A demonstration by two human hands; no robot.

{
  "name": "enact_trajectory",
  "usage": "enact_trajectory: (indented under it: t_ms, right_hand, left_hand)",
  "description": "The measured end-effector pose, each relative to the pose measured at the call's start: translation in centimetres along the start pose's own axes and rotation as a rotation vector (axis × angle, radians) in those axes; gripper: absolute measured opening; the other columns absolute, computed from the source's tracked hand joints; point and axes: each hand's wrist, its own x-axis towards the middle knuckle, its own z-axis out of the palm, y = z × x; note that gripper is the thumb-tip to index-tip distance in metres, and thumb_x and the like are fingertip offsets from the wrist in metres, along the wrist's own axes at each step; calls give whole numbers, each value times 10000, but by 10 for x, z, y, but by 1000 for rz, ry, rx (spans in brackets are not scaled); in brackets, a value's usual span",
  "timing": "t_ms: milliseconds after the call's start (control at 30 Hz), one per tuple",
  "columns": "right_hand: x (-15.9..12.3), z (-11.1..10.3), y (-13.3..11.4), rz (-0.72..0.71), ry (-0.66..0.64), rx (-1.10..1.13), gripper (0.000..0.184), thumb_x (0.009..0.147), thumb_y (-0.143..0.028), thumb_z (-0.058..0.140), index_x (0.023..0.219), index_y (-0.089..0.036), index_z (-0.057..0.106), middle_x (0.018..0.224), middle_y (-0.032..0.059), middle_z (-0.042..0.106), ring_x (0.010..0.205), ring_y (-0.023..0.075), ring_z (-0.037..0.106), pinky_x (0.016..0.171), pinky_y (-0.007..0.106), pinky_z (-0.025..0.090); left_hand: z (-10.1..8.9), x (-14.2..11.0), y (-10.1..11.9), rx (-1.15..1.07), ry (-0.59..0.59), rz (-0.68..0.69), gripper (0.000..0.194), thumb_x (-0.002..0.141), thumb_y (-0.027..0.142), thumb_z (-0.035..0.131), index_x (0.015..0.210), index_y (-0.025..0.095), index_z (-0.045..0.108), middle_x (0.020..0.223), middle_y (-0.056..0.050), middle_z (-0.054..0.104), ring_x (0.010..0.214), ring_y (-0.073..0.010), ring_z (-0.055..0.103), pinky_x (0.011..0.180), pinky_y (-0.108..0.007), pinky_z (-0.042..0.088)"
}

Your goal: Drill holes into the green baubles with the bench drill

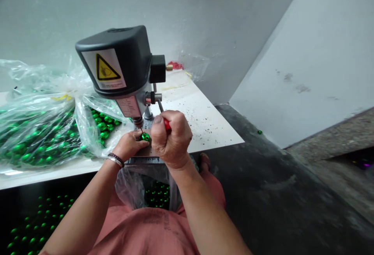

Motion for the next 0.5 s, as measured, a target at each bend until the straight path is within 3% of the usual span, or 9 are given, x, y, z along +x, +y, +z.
enact_trajectory:
  t_ms: [333, 433, 500]
  right_hand:
    - [-20, 0, 7, 39, -29, 57, 60, 793, -159, 460, 840, -196, 463, 711, -21, 516, 617, 68, 499, 598, 228, 436]
    - [-4, 0, 1, 12, 2, 13, 7, 812, -188, 461, 810, -195, 462, 673, -34, 499, 595, 55, 483, 576, 207, 420]
    - [18, 2, -6, -7, 17, -39, 69, 828, -228, 460, 769, -191, 458, 628, -42, 461, 566, 49, 454, 551, 200, 399]
  left_hand:
    - [-1, -2, 1, 7, 0, -21, 199, 708, 349, 574, 848, 232, 653, 878, -31, 688, 799, -189, 613, 681, -259, 425]
    - [-1, -3, 3, 11, 7, -47, 215, 707, 345, 580, 877, 238, 656, 889, -27, 693, 811, -189, 617, 690, -259, 428]
    - [0, -5, 5, 11, 26, -66, 252, 701, 341, 588, 920, 236, 653, 911, -34, 692, 821, -197, 619, 694, -269, 431]
